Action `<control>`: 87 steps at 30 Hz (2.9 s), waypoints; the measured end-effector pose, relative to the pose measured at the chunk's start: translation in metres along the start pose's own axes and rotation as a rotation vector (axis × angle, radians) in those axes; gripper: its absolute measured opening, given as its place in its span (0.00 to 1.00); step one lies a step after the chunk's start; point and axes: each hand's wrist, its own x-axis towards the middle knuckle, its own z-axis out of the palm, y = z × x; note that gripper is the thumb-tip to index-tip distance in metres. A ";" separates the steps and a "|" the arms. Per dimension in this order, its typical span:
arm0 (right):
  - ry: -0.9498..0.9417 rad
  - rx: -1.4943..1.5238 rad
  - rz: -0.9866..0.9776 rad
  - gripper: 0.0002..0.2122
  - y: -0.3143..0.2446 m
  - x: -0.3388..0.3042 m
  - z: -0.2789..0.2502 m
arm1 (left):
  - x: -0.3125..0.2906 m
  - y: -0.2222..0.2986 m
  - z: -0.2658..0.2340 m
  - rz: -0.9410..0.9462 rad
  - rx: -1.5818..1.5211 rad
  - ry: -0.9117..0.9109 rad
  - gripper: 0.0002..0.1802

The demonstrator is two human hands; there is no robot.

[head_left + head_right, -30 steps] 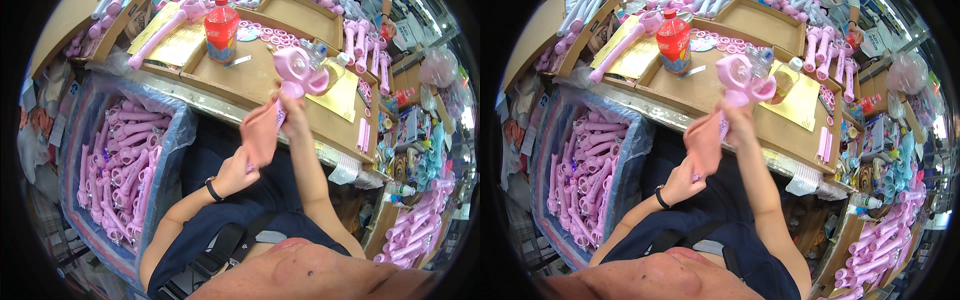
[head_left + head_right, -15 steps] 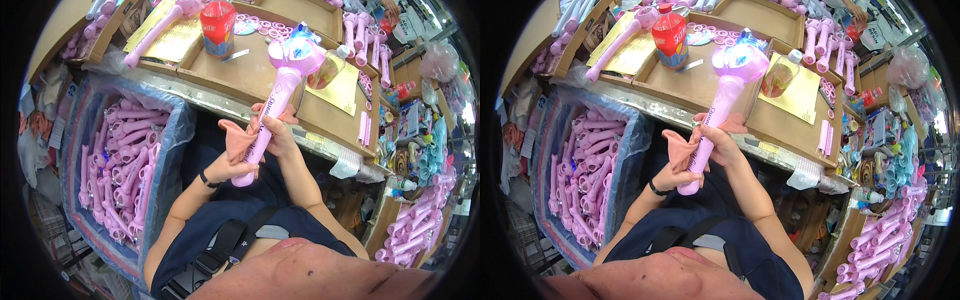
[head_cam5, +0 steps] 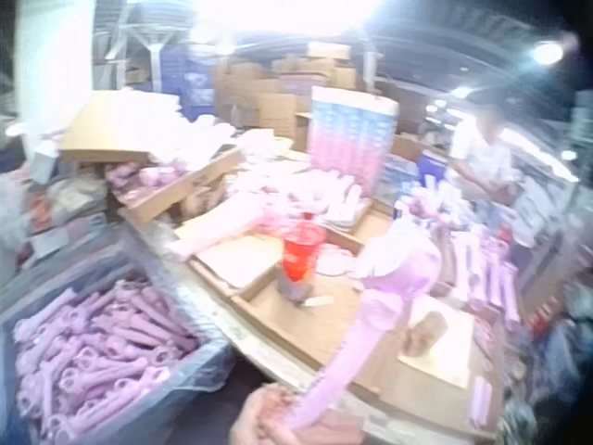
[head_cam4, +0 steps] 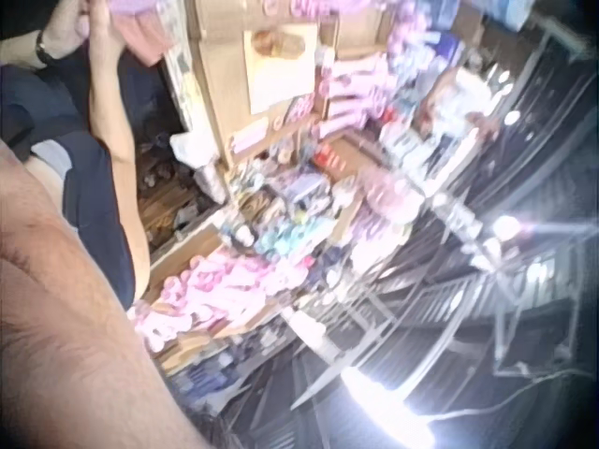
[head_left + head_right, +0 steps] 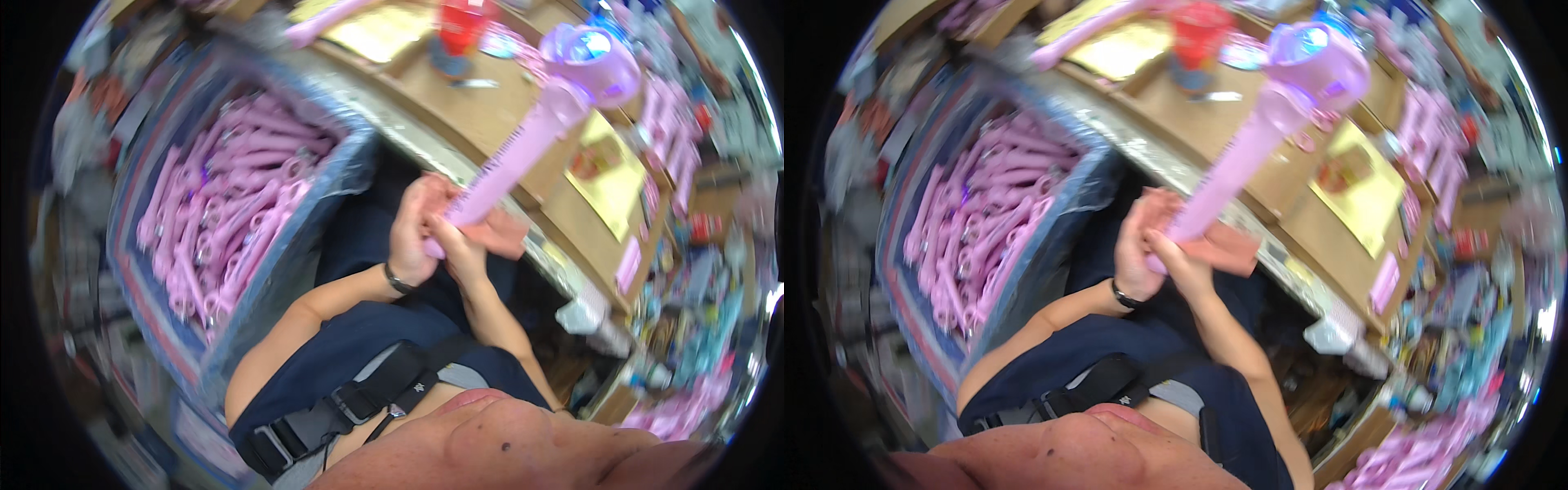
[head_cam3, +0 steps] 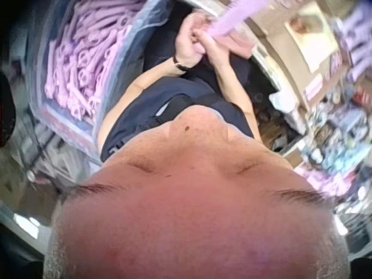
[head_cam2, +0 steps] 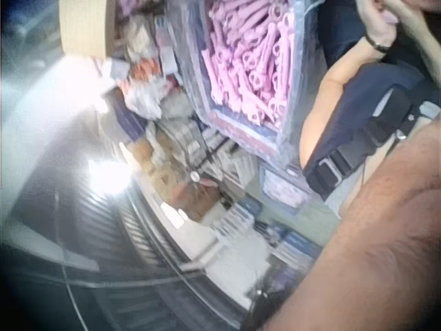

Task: The person assembles pink plastic batons by inserting a crown-shaped top into the handle, wiping the surface with a cloth, and applying a sticker label. They repeatedly pick batons from a bin, attach the top, clean the body, and place the finished items on a table.

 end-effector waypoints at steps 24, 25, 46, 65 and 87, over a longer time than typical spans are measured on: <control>0.212 -0.006 -0.293 0.26 0.042 -0.029 -0.049 | 0.059 0.099 0.049 0.300 0.064 -0.438 0.41; 0.236 0.179 -0.161 0.25 0.049 -0.030 -0.045 | 0.060 0.100 0.047 0.280 0.080 -0.424 0.43; 0.317 -0.672 -0.863 0.22 -0.040 0.052 0.001 | 0.040 0.043 0.035 0.285 1.552 -0.454 0.54; 0.028 0.368 -0.120 0.26 -0.049 0.044 -0.031 | 0.018 0.052 0.049 0.380 1.657 -0.524 0.56; 0.354 -0.307 -0.725 0.24 -0.029 0.018 0.000 | 0.028 0.043 0.028 0.012 1.451 -0.493 0.56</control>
